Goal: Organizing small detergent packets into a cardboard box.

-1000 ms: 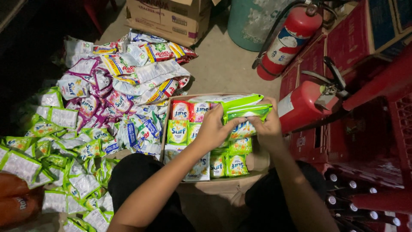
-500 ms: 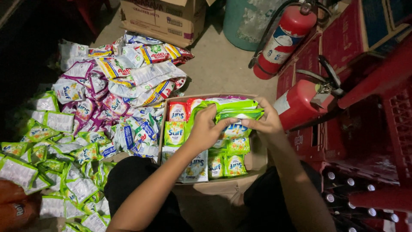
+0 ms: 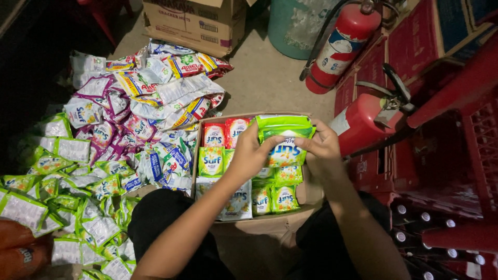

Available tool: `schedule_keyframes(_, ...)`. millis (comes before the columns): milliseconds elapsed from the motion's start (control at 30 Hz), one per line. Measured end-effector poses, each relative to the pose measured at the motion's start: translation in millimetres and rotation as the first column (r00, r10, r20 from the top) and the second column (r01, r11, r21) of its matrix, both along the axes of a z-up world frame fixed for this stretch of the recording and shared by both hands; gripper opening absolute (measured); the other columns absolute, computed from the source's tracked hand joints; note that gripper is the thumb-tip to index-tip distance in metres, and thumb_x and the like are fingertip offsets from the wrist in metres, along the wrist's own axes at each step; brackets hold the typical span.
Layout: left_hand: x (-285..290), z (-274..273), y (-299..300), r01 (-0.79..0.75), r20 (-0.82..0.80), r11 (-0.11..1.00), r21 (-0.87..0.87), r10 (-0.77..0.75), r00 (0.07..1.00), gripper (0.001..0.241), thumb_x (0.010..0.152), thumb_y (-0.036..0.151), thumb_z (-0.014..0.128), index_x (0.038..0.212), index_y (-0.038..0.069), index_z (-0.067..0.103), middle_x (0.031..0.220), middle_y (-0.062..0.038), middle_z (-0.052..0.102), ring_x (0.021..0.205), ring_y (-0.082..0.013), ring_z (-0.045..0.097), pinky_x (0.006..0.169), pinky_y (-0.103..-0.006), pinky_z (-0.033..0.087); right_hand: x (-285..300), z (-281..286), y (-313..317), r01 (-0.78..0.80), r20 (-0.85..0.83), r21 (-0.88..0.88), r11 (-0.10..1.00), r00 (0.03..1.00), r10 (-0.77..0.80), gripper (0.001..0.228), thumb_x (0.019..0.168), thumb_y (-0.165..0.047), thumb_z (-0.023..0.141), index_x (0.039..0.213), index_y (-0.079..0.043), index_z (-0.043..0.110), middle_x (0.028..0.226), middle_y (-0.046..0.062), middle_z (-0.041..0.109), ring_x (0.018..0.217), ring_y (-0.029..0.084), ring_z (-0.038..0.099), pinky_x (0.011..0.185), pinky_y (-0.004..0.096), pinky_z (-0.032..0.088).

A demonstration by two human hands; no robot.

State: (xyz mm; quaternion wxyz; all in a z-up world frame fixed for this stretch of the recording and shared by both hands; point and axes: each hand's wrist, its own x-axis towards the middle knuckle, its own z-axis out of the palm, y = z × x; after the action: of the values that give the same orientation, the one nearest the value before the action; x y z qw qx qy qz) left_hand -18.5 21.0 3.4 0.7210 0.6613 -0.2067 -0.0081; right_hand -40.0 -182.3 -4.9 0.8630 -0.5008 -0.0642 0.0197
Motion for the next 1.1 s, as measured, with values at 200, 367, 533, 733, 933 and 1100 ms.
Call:
schedule_keyframes(200, -10, 16, -12, -0.31, -0.12, 0.95, 0.039, 0.312, 0.942, 0.043, 0.08, 0.009, 0.086, 0.104, 0.001, 0.051, 0.092, -0.013, 0.074, 0.084, -0.0185, 0.073, 0.074, -0.0317, 0.058, -1, -3, 13, 0.129, 0.063, 0.006, 0.992, 0.99, -0.129, 0.038, 0.089, 0.006, 0.07, 0.124, 0.004, 0.055, 0.12, 0.017, 0.067, 0.11, 0.024, 0.068, 0.103, 0.038, 0.053)
schedule_keyframes(367, -13, 11, -13, -0.314, -0.097, 0.937, -0.15, 0.302, 0.948, 0.048, 0.083, 0.005, 0.082, 0.111, 0.002, 0.043, 0.102, -0.015, 0.072, 0.094, -0.0173, 0.072, 0.082, -0.0298, 0.058, -5, -4, 21, 0.208, 0.163, -0.057, 0.976, 0.967, -0.197, 0.037, 0.092, 0.006, 0.07, 0.126, 0.005, 0.054, 0.121, 0.017, 0.067, 0.112, 0.024, 0.067, 0.105, 0.038, 0.053)
schedule_keyframes(533, -11, 24, 0, -0.348, 0.148, 0.936, 0.061, 0.336, 0.93, 0.052, 0.082, 0.007, 0.082, 0.125, -0.004, 0.054, 0.11, -0.017, 0.07, 0.1, -0.0236, 0.071, 0.088, -0.0342, 0.056, -3, -10, 24, 0.255, 0.23, -0.08, 0.964, 0.945, -0.231, 0.039, 0.093, 0.006, 0.07, 0.127, 0.004, 0.051, 0.126, 0.017, 0.065, 0.117, 0.023, 0.065, 0.109, 0.038, 0.053)
schedule_keyframes(733, -12, 27, 4, -0.391, 0.41, 0.909, 0.143, 0.305, 0.86, 0.042, 0.088, 0.006, 0.076, 0.128, 0.003, 0.065, 0.104, -0.016, 0.059, 0.096, -0.0326, 0.061, 0.085, -0.04, 0.052, -5, -2, 30, 0.287, 0.188, -0.103, 0.953, 0.946, -0.264, 0.04, 0.093, 0.004, 0.069, 0.129, 0.003, 0.051, 0.125, 0.017, 0.065, 0.115, 0.023, 0.065, 0.104, 0.038, 0.053)
schedule_keyframes(933, -8, 22, 7, -0.39, 0.446, 0.897, 0.208, 0.268, 0.854, 0.033, 0.086, 0.007, 0.079, 0.117, 0.005, 0.068, 0.097, -0.016, 0.053, 0.095, -0.0345, 0.056, 0.085, -0.0435, 0.048, -9, 12, 33, 0.095, -0.06, 0.12, 0.988, 0.994, -0.088, 0.041, 0.092, 0.001, 0.065, 0.13, 0.004, 0.052, 0.123, 0.017, 0.066, 0.111, 0.025, 0.067, 0.103, 0.04, 0.053)
schedule_keyframes(1100, -9, 22, 8, -0.382, 0.443, 0.904, 0.193, 0.268, 0.856, 0.032, 0.086, 0.007, 0.077, 0.116, 0.006, 0.067, 0.1, -0.015, 0.054, 0.098, -0.0346, 0.057, 0.086, -0.0437, 0.048, -6, 3, 32, 0.128, -0.005, 0.117, 0.985, 0.992, -0.128, 0.042, 0.089, 0.005, 0.068, 0.128, 0.004, 0.053, 0.122, 0.018, 0.066, 0.11, 0.025, 0.068, 0.102, 0.041, 0.054)
